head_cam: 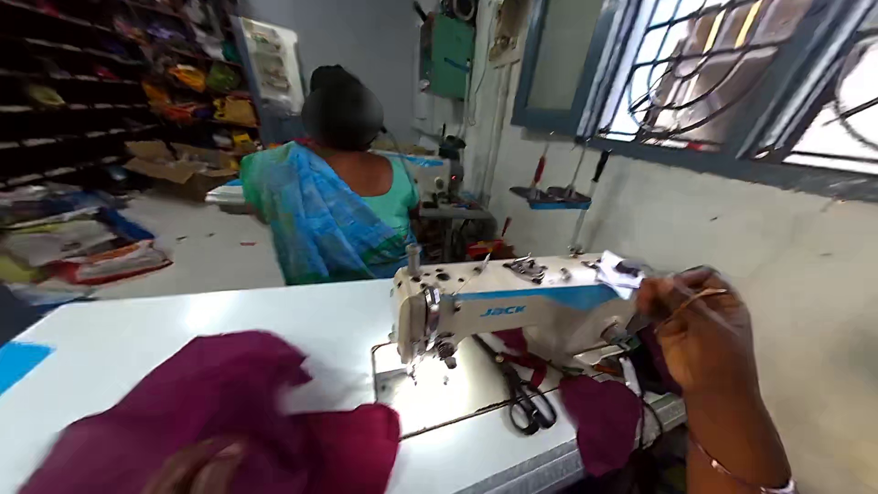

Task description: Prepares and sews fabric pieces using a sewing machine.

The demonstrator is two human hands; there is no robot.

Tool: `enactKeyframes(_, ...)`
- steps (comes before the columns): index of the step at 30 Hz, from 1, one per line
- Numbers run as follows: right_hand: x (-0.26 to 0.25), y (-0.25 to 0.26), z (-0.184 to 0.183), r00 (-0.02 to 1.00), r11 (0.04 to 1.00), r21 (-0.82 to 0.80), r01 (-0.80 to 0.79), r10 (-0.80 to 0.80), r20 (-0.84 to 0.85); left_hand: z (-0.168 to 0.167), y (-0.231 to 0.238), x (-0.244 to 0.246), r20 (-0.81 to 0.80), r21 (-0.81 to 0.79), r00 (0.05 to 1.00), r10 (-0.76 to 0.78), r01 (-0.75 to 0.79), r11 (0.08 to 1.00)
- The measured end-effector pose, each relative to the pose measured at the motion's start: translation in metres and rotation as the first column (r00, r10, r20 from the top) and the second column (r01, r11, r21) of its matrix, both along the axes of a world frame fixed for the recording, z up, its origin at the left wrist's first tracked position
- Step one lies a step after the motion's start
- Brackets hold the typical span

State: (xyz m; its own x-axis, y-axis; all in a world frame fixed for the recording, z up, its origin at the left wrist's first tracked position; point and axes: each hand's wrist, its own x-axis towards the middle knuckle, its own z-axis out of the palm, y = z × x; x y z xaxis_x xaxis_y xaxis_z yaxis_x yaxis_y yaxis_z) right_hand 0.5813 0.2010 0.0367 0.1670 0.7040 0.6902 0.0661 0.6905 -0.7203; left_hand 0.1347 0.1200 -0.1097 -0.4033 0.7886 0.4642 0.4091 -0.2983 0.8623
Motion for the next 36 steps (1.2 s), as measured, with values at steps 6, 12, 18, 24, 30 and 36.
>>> enactKeyframes(6,-0.08,-0.018,-0.124,0.988,0.772,-0.62,-0.139,0.151,-0.034,-0.013,0.026,0.08,-0.002,-0.139,0.998,-0.06,0.059,0.989)
enactKeyframes(12,-0.068,-0.019,-0.178,0.862,0.9,-0.394,0.187,0.042,0.505,-0.018,0.053,0.104,0.081,-0.286,0.993,-0.084,0.103,0.953)
enactKeyframes(18,-0.065,-0.028,-0.152,0.457,0.783,-0.506,0.361,0.324,0.828,-0.014,0.047,0.115,0.047,-0.225,0.993,-0.11,0.118,0.967)
enactKeyframes(24,-0.094,-0.049,-0.14,0.71,0.909,-0.368,0.196,0.127,0.692,-0.012,0.025,0.109,-0.115,0.009,0.986,-0.12,0.122,0.993)
enactKeyframes(30,-0.175,-0.018,-0.16,0.838,0.867,-0.338,-0.366,0.465,0.285,-0.004,0.007,0.099,-0.486,0.154,0.873,-0.037,0.127,0.98)
enactKeyframes(36,-0.227,0.02,-0.157,0.542,0.426,-0.664,-0.615,0.839,0.037,-0.005,0.009,0.09,-0.671,0.183,0.741,0.027,0.13,0.974)
